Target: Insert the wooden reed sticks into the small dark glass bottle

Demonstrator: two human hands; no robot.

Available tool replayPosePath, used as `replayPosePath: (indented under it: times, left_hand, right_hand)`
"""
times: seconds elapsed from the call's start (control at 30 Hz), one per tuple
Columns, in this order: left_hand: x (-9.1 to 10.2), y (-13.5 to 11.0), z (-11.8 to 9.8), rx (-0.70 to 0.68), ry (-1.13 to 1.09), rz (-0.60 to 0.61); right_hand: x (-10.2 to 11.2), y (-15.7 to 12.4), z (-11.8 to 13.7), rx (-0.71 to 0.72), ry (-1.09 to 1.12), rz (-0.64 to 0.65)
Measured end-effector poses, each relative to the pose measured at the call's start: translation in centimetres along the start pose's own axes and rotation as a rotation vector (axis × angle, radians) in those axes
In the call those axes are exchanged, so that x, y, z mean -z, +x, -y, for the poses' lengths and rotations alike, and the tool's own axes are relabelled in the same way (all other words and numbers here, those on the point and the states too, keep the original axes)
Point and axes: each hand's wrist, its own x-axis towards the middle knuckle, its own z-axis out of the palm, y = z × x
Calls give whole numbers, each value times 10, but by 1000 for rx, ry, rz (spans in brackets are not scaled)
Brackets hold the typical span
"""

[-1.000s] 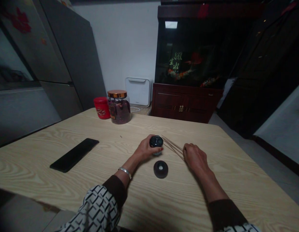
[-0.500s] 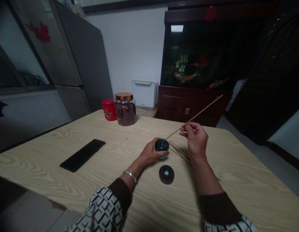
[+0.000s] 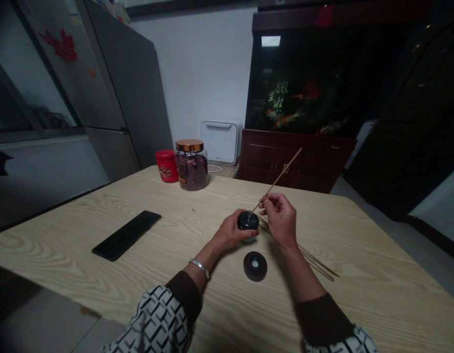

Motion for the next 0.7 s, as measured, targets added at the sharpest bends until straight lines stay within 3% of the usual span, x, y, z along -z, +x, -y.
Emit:
replayPosePath:
  times: [0.2,0.33,0.5,0.6,0.7]
  left_hand:
    - [0,1,1,16,4,1]
    - [0,1,3,16,1,1]
    - [0,0,2,8,5,-2]
    - [0,0,0,4,0,-4]
    - [0,1,2,-5,-25,1]
  right_hand:
    - [5,-1,-13,-22,-235,160]
    - [41,6,-24,-28,-482,201]
    - [84,4,-46,-138,-1025,427]
    - [88,2,-54,-183,-1098,518]
    - [84,0,-55,-162,-1095,508]
